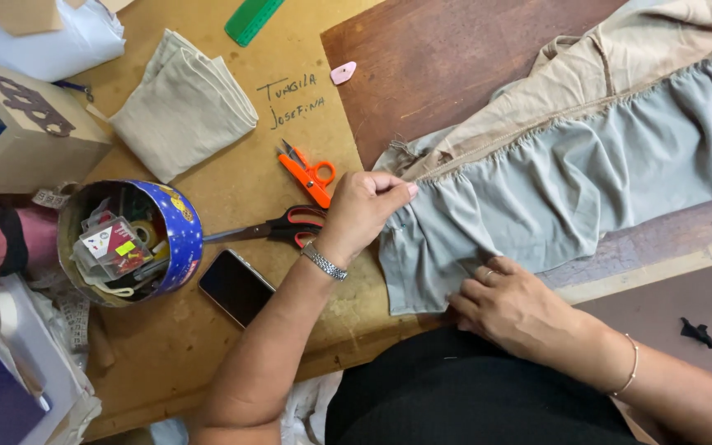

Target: Pinning a ruffled fabric piece to a base fabric on a workbench

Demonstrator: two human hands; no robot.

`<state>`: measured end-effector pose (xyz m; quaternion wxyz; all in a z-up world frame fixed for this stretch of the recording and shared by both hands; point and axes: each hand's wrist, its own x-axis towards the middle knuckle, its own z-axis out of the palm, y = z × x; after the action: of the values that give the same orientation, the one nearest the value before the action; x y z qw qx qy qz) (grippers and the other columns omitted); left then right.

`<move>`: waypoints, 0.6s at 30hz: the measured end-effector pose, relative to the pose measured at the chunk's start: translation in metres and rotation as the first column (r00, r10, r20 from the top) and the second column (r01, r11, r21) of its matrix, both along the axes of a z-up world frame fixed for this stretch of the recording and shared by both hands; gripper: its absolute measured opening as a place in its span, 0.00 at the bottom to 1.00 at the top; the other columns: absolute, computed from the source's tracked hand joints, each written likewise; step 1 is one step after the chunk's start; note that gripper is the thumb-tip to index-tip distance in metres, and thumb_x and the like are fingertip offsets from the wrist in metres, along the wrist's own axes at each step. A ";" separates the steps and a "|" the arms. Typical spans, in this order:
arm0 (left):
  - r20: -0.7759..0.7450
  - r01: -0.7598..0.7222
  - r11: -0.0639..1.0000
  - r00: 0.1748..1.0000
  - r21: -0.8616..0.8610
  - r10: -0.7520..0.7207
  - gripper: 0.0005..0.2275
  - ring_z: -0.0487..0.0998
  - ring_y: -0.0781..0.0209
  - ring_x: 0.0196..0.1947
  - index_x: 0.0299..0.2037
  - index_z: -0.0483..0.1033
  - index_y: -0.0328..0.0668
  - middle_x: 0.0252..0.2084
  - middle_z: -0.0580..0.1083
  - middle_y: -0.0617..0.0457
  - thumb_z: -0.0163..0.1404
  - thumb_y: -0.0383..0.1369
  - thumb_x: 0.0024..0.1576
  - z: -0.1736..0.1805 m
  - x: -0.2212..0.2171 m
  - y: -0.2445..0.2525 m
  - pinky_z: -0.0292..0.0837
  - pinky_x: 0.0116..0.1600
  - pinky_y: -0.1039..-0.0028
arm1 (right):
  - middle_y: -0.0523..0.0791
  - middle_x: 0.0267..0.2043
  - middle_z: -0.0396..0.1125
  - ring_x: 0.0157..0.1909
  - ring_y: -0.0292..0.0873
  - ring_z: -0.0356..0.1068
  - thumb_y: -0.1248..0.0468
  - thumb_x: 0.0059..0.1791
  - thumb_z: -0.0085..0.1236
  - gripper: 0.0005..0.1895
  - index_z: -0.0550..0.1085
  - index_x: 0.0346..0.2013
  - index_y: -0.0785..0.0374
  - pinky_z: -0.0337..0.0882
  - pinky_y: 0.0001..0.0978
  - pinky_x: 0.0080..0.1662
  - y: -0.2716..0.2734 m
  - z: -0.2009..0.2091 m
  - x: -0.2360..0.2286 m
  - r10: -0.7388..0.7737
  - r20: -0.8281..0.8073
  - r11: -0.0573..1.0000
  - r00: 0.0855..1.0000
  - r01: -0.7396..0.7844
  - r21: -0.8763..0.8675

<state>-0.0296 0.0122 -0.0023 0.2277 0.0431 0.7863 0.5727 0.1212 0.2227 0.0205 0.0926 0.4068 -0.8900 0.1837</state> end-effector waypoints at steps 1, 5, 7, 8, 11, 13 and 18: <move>-0.003 0.016 1.000 1.000 -0.015 -0.016 0.05 0.66 0.74 0.25 0.31 0.86 0.47 0.16 0.72 0.57 0.59 0.36 0.52 0.003 0.001 0.000 0.64 0.31 0.82 | 0.44 0.24 0.64 0.29 0.49 0.68 0.56 0.53 0.52 0.13 0.73 0.27 0.59 0.67 0.42 0.40 0.002 0.009 -0.005 -0.035 0.083 0.998 0.996 0.040 -0.056; -0.022 0.065 0.997 0.998 -0.052 -0.066 0.06 0.68 0.73 0.26 0.34 0.86 0.47 0.18 0.76 0.52 0.57 0.36 0.53 0.017 0.004 0.002 0.67 0.32 0.79 | 0.48 0.32 0.69 0.34 0.54 0.73 0.58 0.50 0.59 0.08 0.76 0.37 0.60 0.72 0.46 0.36 0.014 0.036 -0.044 -0.249 0.192 0.945 0.949 0.282 -0.166; -0.033 0.096 0.993 0.995 -0.073 -0.098 0.07 0.74 0.71 0.31 0.37 0.86 0.49 0.24 0.79 0.50 0.57 0.36 0.54 0.024 0.008 0.000 0.71 0.35 0.78 | 0.48 0.37 0.69 0.38 0.53 0.72 0.57 0.50 0.61 0.10 0.75 0.40 0.59 0.70 0.45 0.40 0.032 0.019 -0.070 -0.275 0.159 0.944 0.948 0.298 -0.142; -0.040 0.125 0.988 0.991 -0.094 -0.129 0.07 0.79 0.70 0.35 0.40 0.86 0.51 0.30 0.83 0.48 0.57 0.36 0.54 0.027 0.009 0.000 0.75 0.38 0.76 | 0.48 0.42 0.70 0.42 0.53 0.71 0.55 0.49 0.62 0.13 0.75 0.43 0.58 0.69 0.44 0.44 0.041 0.011 -0.083 -0.299 0.129 0.942 0.946 0.314 -0.118; -0.041 0.190 0.975 0.980 -0.117 -0.196 0.12 0.84 0.55 0.44 0.43 0.84 0.47 0.36 0.83 0.45 0.61 0.37 0.50 0.037 0.010 -0.004 0.78 0.44 0.66 | 0.45 0.45 0.70 0.50 0.52 0.70 0.49 0.52 0.57 0.16 0.73 0.45 0.57 0.65 0.43 0.49 0.039 0.018 -0.117 -0.236 0.135 0.965 0.962 0.248 -0.083; -0.037 0.189 0.969 0.980 -0.157 -0.197 0.13 0.84 0.53 0.45 0.44 0.84 0.48 0.36 0.83 0.46 0.61 0.37 0.50 0.045 0.010 -0.003 0.79 0.45 0.66 | 0.46 0.43 0.69 0.49 0.52 0.70 0.49 0.53 0.56 0.16 0.72 0.44 0.58 0.65 0.45 0.50 0.037 0.019 -0.126 -0.201 0.161 0.974 0.966 0.215 -0.075; -0.031 0.177 0.958 0.982 -0.225 -0.189 0.13 0.83 0.50 0.48 0.45 0.84 0.52 0.37 0.82 0.46 0.61 0.37 0.50 0.041 0.009 -0.004 0.80 0.46 0.65 | 0.46 0.36 0.67 0.45 0.52 0.69 0.47 0.53 0.55 0.16 0.72 0.40 0.56 0.63 0.45 0.49 0.038 0.012 -0.143 -0.125 0.190 0.990 0.974 0.134 -0.037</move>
<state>-0.0201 0.0081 0.0392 0.2624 0.1049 0.8434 0.4569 -0.0222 0.2603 0.0322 0.0302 0.3265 -0.9146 0.2366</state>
